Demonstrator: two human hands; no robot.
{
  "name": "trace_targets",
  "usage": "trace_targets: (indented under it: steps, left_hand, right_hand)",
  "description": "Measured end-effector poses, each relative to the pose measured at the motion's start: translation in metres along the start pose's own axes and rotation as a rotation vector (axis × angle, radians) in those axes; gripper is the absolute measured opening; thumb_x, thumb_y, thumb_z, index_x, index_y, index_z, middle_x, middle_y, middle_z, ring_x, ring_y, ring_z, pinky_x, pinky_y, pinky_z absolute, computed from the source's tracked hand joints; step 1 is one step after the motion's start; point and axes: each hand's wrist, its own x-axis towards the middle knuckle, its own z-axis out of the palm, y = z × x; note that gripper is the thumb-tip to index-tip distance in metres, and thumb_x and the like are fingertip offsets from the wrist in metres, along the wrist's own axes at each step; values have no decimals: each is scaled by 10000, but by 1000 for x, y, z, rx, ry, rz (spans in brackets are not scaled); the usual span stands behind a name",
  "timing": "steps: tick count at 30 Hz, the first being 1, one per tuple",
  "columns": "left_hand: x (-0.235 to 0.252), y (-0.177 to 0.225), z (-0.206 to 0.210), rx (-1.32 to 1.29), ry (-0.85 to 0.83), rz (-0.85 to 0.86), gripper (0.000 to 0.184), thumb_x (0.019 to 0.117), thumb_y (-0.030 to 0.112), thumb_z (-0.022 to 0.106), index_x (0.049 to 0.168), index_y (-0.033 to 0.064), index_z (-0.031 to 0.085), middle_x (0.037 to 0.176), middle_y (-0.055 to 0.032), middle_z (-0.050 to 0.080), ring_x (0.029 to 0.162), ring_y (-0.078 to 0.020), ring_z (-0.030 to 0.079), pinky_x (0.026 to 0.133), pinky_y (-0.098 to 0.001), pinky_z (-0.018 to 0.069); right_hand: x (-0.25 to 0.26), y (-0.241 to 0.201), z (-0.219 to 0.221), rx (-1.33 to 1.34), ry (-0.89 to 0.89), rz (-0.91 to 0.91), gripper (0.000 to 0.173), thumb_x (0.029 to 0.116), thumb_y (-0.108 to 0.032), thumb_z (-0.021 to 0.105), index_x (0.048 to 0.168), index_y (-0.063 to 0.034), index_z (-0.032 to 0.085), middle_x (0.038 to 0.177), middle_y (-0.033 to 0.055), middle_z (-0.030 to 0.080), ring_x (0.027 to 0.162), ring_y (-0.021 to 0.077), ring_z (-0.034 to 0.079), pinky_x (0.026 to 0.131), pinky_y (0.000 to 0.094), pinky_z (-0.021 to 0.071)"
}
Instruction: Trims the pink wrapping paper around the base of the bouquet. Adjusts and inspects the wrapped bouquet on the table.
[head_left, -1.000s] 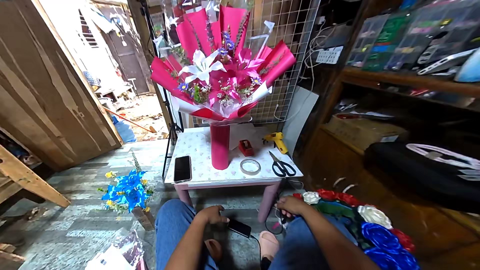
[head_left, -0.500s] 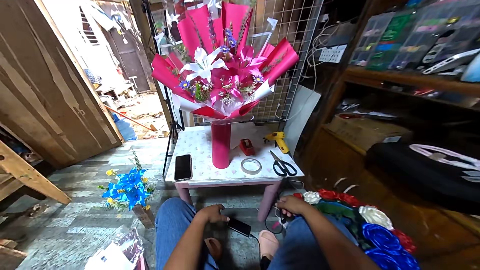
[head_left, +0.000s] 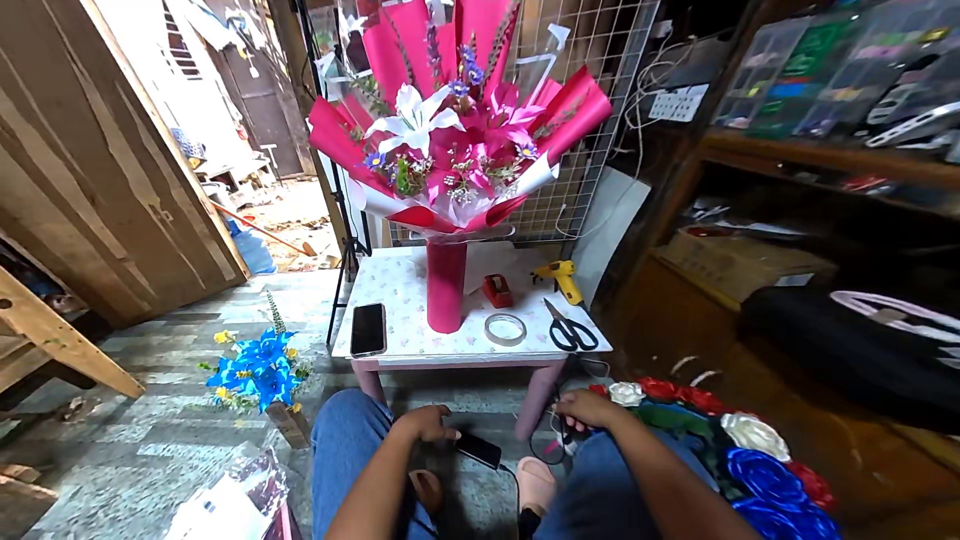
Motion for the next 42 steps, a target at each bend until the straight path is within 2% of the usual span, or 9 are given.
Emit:
trace_targets:
  steps: [15, 18, 21, 42]
  left_hand:
    - [0, 1, 0, -2, -5, -6, 672, 1011, 401, 632, 1523, 24, 416, 1353, -264, 603, 1298, -407, 557, 1119, -610, 376]
    - [-1, 3, 0, -14, 1, -12, 658, 1008, 388, 640, 1516, 27, 429, 1367, -266, 594, 1307, -409, 550, 1121, -612, 374]
    - [-1, 3, 1, -16, 1, -15, 660, 1005, 391, 644, 1515, 30, 431, 1375, -264, 588, 1309, -410, 549, 1121, -613, 374]
    - [0, 4, 1, 9, -26, -13, 673, 1014, 404, 625, 1535, 35, 412, 1397, -259, 578, 1332, -402, 534, 1138, -601, 360]
  right_hand:
    - [1, 2, -1, 23, 7, -12, 379, 1102, -325, 477, 1186, 15, 622, 859, 71, 628, 671, 100, 548, 678, 291, 475]
    - [-1, 2, -1, 26, 8, -25, 398, 1103, -322, 476, 1219, 30, 621, 928, 117, 651, 739, 143, 578, 741, 339, 491]
    - [-1, 2, -1, 19, 11, -27, 410, 1102, -335, 475, 1228, 27, 620, 950, 125, 657, 761, 151, 587, 758, 348, 494]
    - [-3, -1, -1, 11, 7, -3, 389, 1106, -317, 466, 1212, 24, 620, 911, 108, 645, 730, 129, 570, 731, 325, 485]
